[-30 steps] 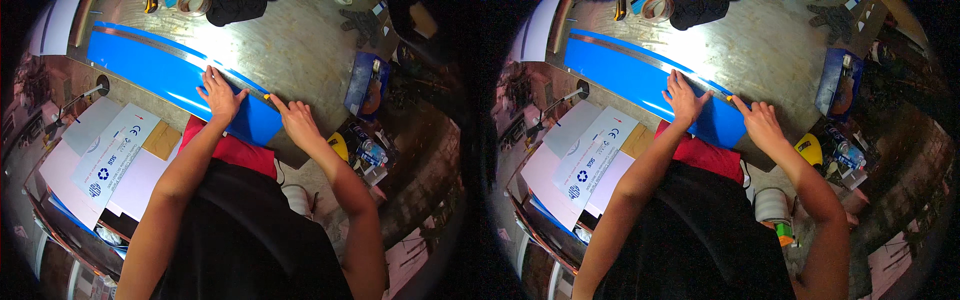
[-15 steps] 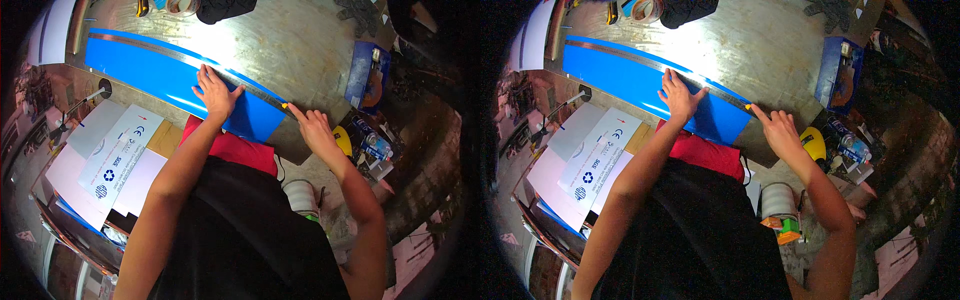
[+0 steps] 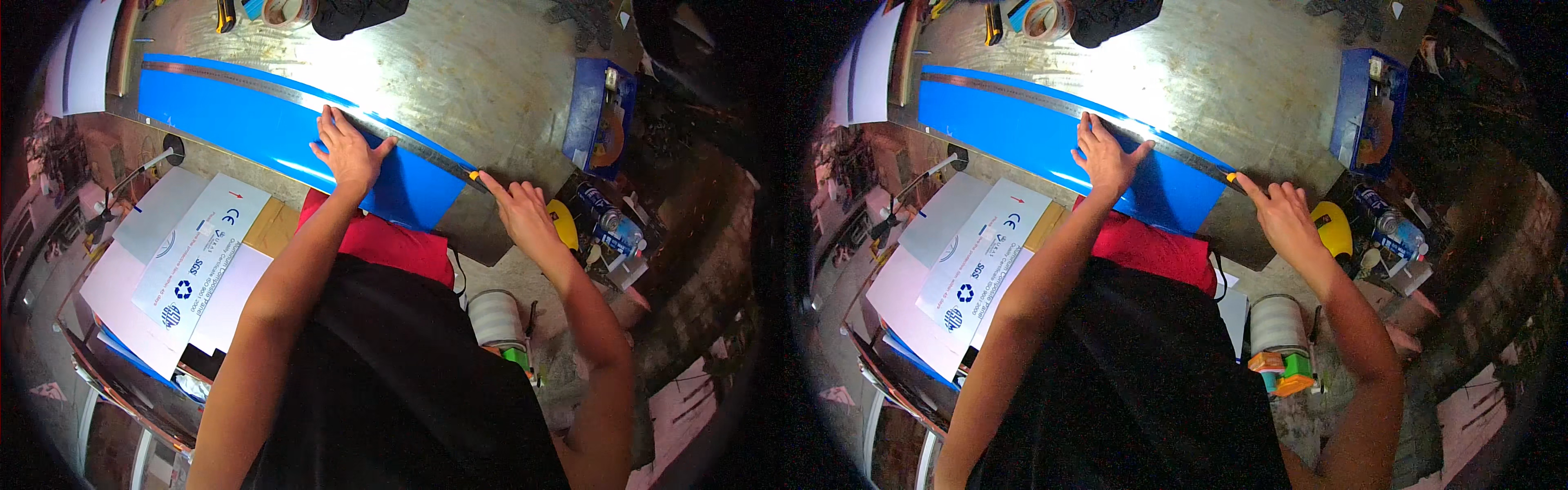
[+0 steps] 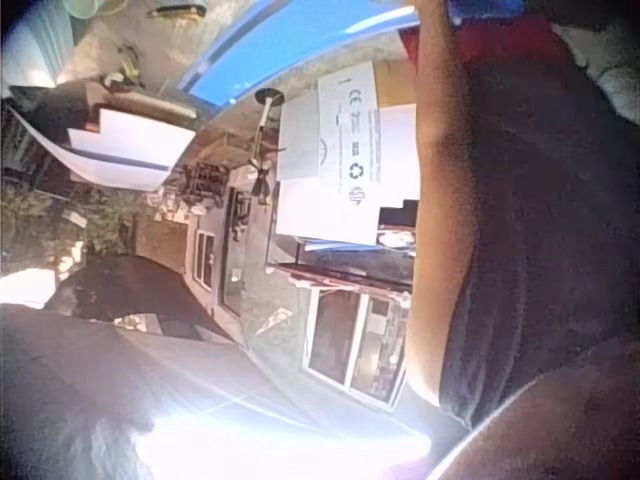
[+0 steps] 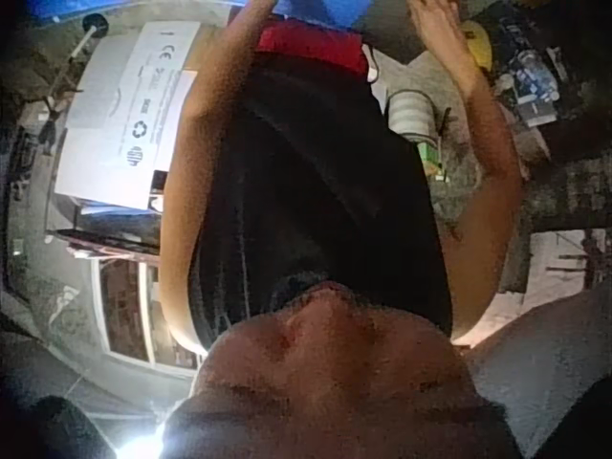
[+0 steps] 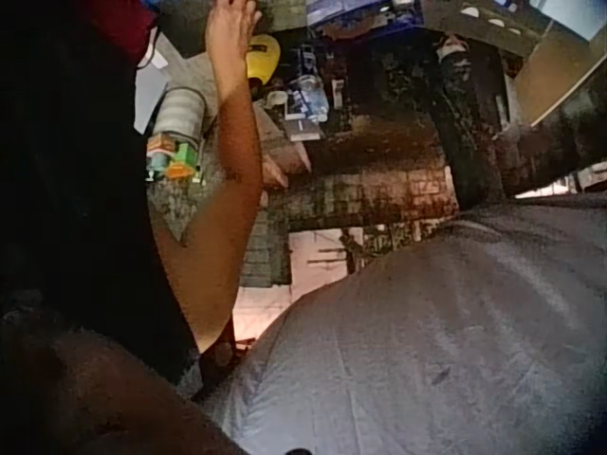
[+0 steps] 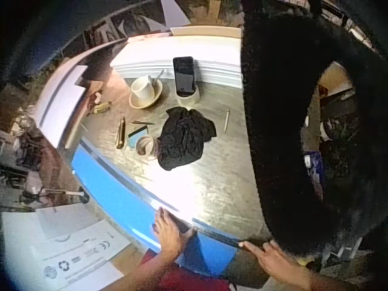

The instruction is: Cutting an aluminum composite panel using a utility knife and a metal ruler.

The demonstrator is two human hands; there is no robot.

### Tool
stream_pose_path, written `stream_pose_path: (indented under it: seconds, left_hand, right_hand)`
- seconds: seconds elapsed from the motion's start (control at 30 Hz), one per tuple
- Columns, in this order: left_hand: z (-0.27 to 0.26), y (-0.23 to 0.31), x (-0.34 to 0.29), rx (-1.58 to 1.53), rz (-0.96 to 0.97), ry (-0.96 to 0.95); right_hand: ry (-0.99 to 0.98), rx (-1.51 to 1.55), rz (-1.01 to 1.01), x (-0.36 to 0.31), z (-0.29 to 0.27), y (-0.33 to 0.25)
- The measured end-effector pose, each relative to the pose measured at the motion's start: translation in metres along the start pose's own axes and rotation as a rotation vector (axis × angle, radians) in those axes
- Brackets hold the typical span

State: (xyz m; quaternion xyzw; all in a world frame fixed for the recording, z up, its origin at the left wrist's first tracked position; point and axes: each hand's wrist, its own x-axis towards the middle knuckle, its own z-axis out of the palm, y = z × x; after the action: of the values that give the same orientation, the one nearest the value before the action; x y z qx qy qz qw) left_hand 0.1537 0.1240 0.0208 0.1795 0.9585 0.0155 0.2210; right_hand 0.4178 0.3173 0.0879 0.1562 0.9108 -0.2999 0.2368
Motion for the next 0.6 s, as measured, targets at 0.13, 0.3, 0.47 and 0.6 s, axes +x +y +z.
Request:
stream_pose_path:
  seconds: [0.13, 0.3, 0.47, 0.6]
  left_hand:
    - [0.0000, 0.0010, 0.0006, 0.002, 0.003, 0.001]
    - [-0.0011, 0.0014, 0.0008, -0.006, -0.005, -0.003]
    - [-0.0011, 0.0017, 0.0008, -0.004, 0.001, 0.003]
    - [-0.0023, 0.0007, -0.0001, -0.013, -0.005, -0.001]
  right_hand:
    - [0.013, -0.003, -0.002, -0.0014, 0.0009, 0.0030]
    - [0.011, 0.010, -0.005, -0.0032, -0.0033, 0.0040]
    - [0.021, 0.000, -0.016, -0.0043, -0.0016, 0.0060]
    - [0.019, 0.000, -0.012, -0.0041, -0.0004, 0.0052]
